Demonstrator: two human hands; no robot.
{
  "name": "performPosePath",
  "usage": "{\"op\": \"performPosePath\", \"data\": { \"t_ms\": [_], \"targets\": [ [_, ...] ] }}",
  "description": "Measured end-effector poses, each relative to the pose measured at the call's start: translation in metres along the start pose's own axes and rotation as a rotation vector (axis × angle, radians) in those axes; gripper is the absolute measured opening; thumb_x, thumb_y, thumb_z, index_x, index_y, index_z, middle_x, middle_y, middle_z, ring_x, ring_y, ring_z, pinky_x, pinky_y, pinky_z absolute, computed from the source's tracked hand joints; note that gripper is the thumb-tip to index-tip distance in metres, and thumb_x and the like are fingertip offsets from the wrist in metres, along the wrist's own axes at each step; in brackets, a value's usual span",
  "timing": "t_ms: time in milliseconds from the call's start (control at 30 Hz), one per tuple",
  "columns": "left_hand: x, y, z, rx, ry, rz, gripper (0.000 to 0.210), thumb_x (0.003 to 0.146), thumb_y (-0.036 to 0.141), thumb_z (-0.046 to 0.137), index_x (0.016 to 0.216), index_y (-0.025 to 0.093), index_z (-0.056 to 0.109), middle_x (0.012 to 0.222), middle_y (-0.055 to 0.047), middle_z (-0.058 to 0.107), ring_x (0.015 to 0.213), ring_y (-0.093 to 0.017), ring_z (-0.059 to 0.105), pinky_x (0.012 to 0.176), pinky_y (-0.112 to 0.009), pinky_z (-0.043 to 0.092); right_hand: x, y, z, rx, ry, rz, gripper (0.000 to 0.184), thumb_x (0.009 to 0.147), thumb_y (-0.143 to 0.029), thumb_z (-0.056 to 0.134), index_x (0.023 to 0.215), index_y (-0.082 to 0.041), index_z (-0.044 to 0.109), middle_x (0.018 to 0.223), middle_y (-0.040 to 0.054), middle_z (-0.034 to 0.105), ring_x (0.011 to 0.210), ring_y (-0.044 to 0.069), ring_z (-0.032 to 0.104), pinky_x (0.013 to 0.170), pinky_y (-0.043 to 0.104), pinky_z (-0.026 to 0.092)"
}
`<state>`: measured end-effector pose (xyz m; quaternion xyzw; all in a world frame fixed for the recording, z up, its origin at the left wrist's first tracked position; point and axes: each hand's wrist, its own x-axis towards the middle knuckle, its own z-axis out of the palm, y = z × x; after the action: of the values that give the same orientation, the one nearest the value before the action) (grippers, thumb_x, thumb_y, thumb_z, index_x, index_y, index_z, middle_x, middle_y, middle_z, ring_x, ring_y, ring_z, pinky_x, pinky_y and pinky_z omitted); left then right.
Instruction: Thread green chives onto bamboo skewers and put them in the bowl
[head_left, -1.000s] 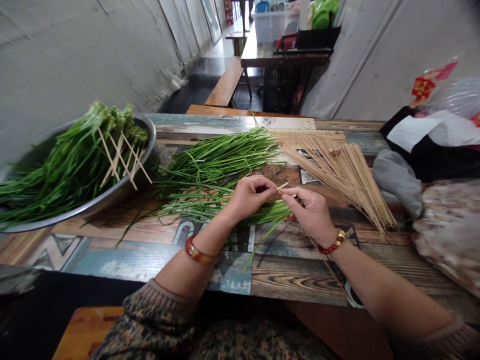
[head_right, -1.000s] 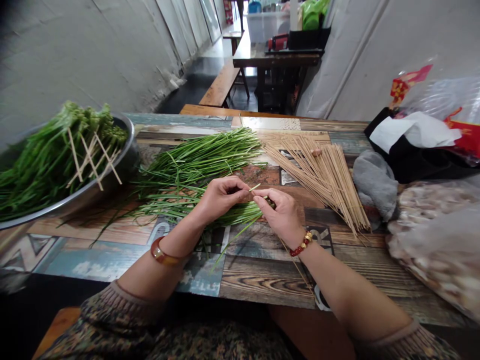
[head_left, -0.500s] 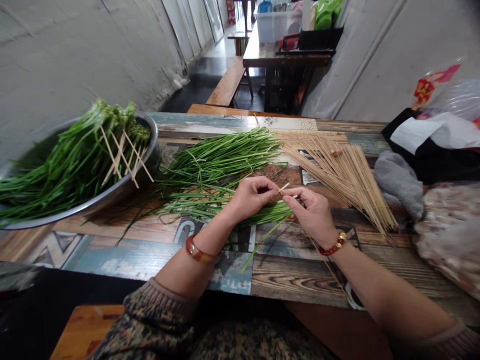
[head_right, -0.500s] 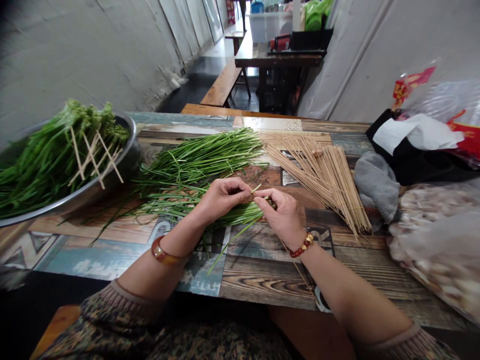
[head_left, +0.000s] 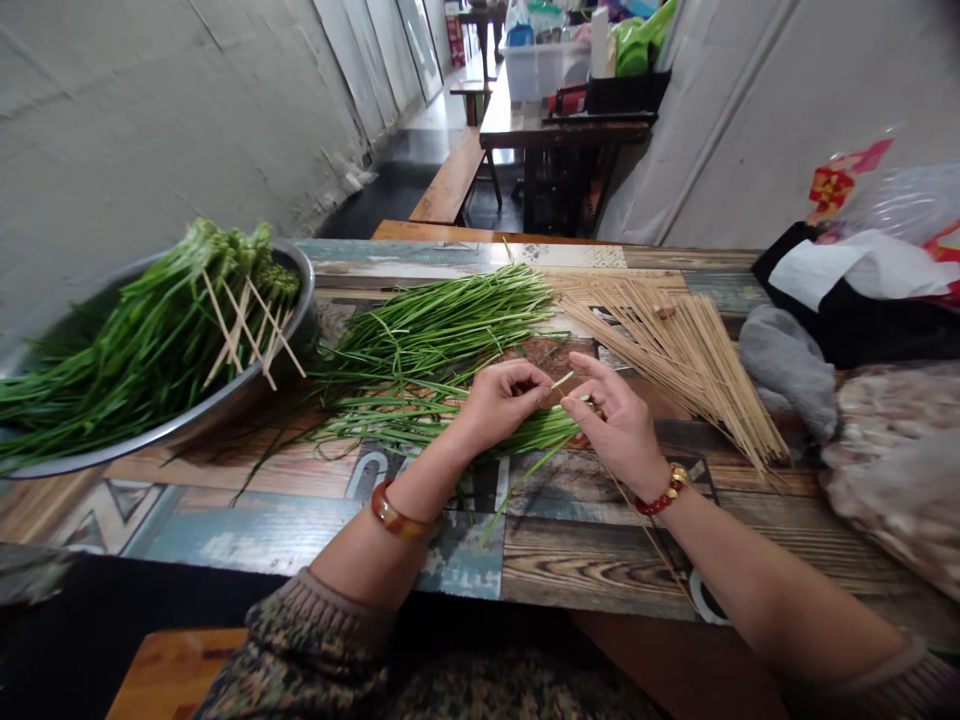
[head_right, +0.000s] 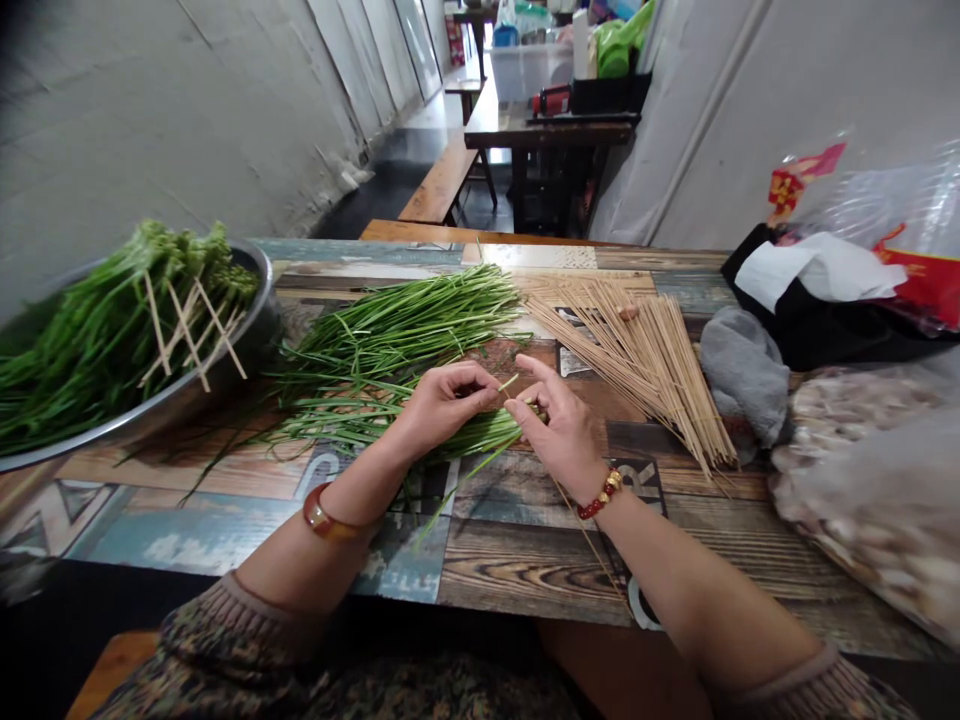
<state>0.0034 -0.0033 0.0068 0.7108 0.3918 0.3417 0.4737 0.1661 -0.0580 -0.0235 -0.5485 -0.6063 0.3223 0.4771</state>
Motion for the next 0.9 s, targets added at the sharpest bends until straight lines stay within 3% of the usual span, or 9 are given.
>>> {"op": "performPosePath", "data": {
  "t_ms": [200,400,600,767,900],
  "targets": [
    [-0.001,-0.003,0.0,0.048,-0.015,0.03,0.015,0.077,0.024,0.063,0.072,0.011,0.069,0.067,-0.002,0.061,0.062,-0.01,0.051,0.058,-0.021,0.037,0.0,0.0,0.0,0.044,-0.002,0.012,0.03,0.084,-0.03,0.058,0.112,-0.021,0.054,0.071,-0.0024,0.061,0.062,0.012,0.057,0.059,0.024,0.046],
    [-0.001,-0.001,-0.001,0.043,-0.198,0.086,0.019,0.082,0.024,0.057,0.074,0.01,0.067,0.073,-0.004,0.063,0.069,-0.012,0.055,0.065,-0.021,0.042,0.0,0.005,0.001,-0.022,0.032,-0.015,0.016,0.083,-0.034,0.059,0.09,-0.02,0.055,0.076,0.0003,0.061,0.065,0.013,0.057,0.059,0.024,0.044],
    [-0.002,0.004,-0.009,0.063,-0.273,0.019,0.025,0.083,0.03,0.055,0.088,0.011,0.069,0.081,-0.004,0.068,0.073,-0.013,0.056,0.069,-0.022,0.043,0.004,0.003,-0.004,0.136,-0.041,0.06,0.034,0.091,-0.043,0.047,0.115,-0.021,0.056,0.08,0.002,0.063,0.065,0.013,0.058,0.058,0.025,0.046],
    [0.0,0.004,-0.02,0.136,-0.094,-0.06,0.029,0.081,0.036,0.055,0.073,0.01,0.067,0.067,-0.002,0.061,0.063,-0.011,0.05,0.06,-0.02,0.039,0.009,0.006,-0.006,0.329,-0.053,0.106,0.042,0.093,-0.05,0.037,0.108,-0.018,0.059,0.079,0.0038,0.064,0.059,0.013,0.061,0.054,0.025,0.047],
    [0.008,0.001,-0.024,0.16,0.102,-0.08,0.029,0.079,0.037,0.057,0.071,0.01,0.064,0.064,-0.001,0.056,0.06,-0.009,0.046,0.057,-0.02,0.037,0.014,0.002,-0.005,0.205,-0.126,0.041,0.035,0.092,-0.044,0.042,0.086,-0.017,0.063,0.07,0.002,0.064,0.053,0.011,0.058,0.051,0.022,0.044]
  ]
}}
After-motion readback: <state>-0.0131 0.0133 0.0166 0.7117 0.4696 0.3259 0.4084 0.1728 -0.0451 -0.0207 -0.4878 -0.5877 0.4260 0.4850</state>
